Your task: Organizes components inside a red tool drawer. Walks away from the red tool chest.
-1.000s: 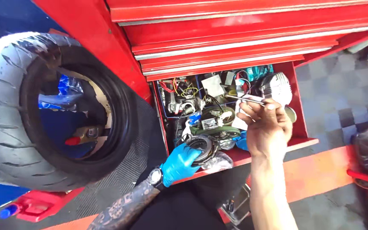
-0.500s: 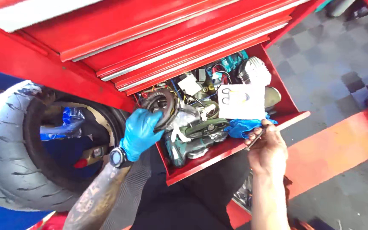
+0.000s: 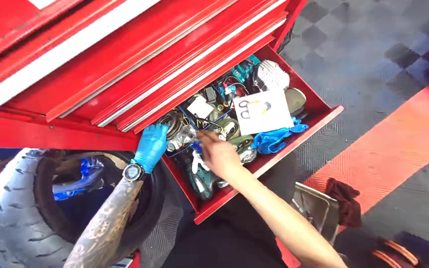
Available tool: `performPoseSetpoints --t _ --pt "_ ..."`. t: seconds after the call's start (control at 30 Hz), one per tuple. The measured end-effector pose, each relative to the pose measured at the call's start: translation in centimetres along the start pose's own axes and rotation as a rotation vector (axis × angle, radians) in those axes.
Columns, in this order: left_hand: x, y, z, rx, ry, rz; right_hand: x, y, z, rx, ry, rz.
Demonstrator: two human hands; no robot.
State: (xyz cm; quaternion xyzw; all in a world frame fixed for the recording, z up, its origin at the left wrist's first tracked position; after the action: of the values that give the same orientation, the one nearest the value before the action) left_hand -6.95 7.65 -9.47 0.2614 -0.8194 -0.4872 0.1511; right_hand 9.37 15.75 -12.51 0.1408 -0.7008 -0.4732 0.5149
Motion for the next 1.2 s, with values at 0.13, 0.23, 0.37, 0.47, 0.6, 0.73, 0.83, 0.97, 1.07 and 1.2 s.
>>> performPoseSetpoints --t 0.13,0.23,0.37,0.47,0.6,0.73,0.83,0.97,1.07,1.2 --pt "5.4 -4.2 2.7 -0.161 -0.159 -0.06 3.6 -4.6 2.9 0.254 0.039 -0.241" --pt "5.7 -2.6 0.7 -0.081 -0.175 -0.137 4.6 -5.6 4.0 0.361 0.001 -0.295" --pt "3.7 -2.6 0.7 -0.33 -0.353 -0.235 5.8 -5.0 5.7 0.467 -0.068 -0.214" --pt "5.0 -5.5 4.4 -0.325 -0.41 -0.352 5.5 -5.0 5.6 0.512 -0.014 -0.213" --pt "4.7 -6.0 5.2 -0.275 -0.281 -0.267 1.9 -1.8 3.6 0.283 0.011 -0.059" --pt "4.0 -6.3 4.5 -0.322 -0.206 -0.153 -2.4 2.6 7.7 0.086 -0.056 -0.24" --pt "3.5 -6.4 4.8 -0.363 -0.156 -0.102 -4.0 1.4 12.4 0.233 0.113 -0.442" --pt "3.4 -6.1 4.9 -0.37 -0.099 -0.115 -3.9 0.8 14.5 0.373 0.232 -0.597" --pt "3.9 -6.8 4.7 -0.406 -0.137 -0.204 -5.2 1.4 13.6 0.25 0.379 -0.633" --pt "3.1 -7.4 2.0 -0.434 -0.115 -0.286 -7.1 2.3 12.9 0.081 0.485 -0.599"
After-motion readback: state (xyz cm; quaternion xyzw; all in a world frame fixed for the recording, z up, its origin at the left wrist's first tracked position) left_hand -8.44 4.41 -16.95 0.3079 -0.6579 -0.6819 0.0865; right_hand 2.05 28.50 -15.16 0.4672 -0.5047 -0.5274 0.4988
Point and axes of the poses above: each hand's wrist, its own z-axis towards the middle knuckle, its own y-axis out of the back of the hand, x = y × z, the point moved 4 cm from there along z, towards the middle knuckle, and after that the axes turned 1 degree about -z, right-handed, at the moved point
